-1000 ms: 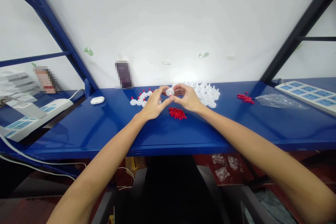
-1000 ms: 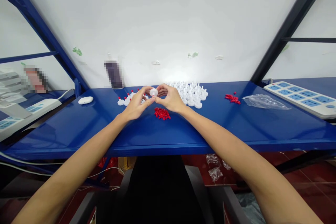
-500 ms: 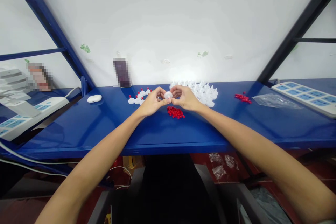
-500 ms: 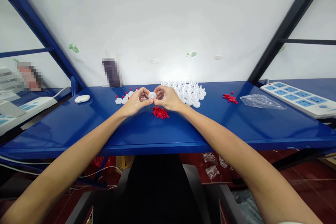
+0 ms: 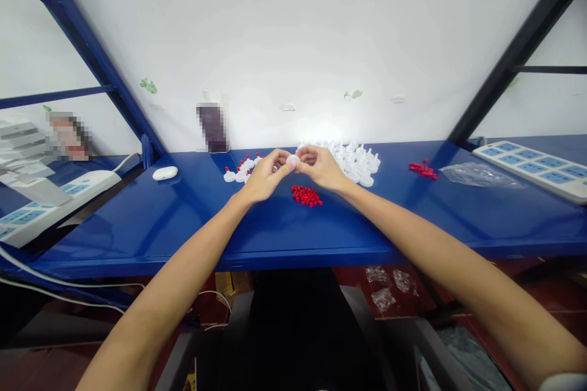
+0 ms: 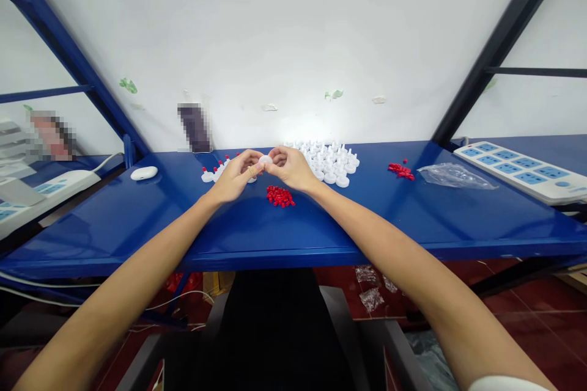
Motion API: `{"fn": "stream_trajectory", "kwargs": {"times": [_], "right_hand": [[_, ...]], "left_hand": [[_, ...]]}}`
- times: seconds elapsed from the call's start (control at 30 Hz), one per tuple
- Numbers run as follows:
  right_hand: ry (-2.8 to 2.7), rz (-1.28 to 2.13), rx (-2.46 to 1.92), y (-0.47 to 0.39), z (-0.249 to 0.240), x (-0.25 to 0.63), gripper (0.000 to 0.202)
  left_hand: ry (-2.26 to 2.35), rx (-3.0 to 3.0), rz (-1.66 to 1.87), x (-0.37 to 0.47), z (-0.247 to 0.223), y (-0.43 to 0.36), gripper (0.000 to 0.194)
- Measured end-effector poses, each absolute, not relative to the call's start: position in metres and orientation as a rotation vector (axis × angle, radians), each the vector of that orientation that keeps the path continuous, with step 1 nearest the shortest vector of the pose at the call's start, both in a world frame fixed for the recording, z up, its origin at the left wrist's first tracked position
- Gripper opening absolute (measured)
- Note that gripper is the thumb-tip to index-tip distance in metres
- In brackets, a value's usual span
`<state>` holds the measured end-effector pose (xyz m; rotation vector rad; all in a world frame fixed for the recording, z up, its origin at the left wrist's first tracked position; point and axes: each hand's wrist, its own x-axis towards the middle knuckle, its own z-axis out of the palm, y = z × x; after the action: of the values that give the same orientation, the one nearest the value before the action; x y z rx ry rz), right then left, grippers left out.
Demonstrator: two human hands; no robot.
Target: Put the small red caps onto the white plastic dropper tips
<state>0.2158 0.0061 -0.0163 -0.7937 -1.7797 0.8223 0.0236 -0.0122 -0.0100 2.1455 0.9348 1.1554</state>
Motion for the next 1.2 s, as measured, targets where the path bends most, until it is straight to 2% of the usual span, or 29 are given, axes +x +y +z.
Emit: {"fn": "stream_trajectory", "kwargs": {"times": [0.17,0.27,0.37,0.57,0.9,1.07,1.2], "right_hand": [[-1.826,0.538,-1.071,0.021,-0.028,0.229,0.032],[-2.024,0.406,-1.219,0.024,-0.032,0.234,0.024],[-2.173,0.350,-1.216,0.024,-0.033,0.234,0.026],[-2.277,0.273,-1.140,0.027,-0.035,0.231,0.037],[-2.319,0.182,-1.213,0.019,-0.026,0.240,0.040],[-2.406,0.135,-1.137,0.021,-0.026,0.240,0.036],[-2.282,0.213,-1.180,0.021,-0.025,0.238,0.023]], "left_hand": [[1.234,2.363,1.467,0.010,-0.007,-0.010,0.029],[1.407,2.383,1.570,0.000,-0.001,-0.007,0.038],[1.525,2.400,1.587,-0.006,0.004,-0.006,0.041],[1.461,2.335,1.437,-0.003,-0.003,-0.006,0.045],[1.280,2.611,1.184,0.004,-0.010,-0.007,0.042],[1.298,2.615,1.142,0.003,-0.009,-0.007,0.041],[1.329,2.593,1.145,0.002,-0.010,-0.006,0.041]]}}
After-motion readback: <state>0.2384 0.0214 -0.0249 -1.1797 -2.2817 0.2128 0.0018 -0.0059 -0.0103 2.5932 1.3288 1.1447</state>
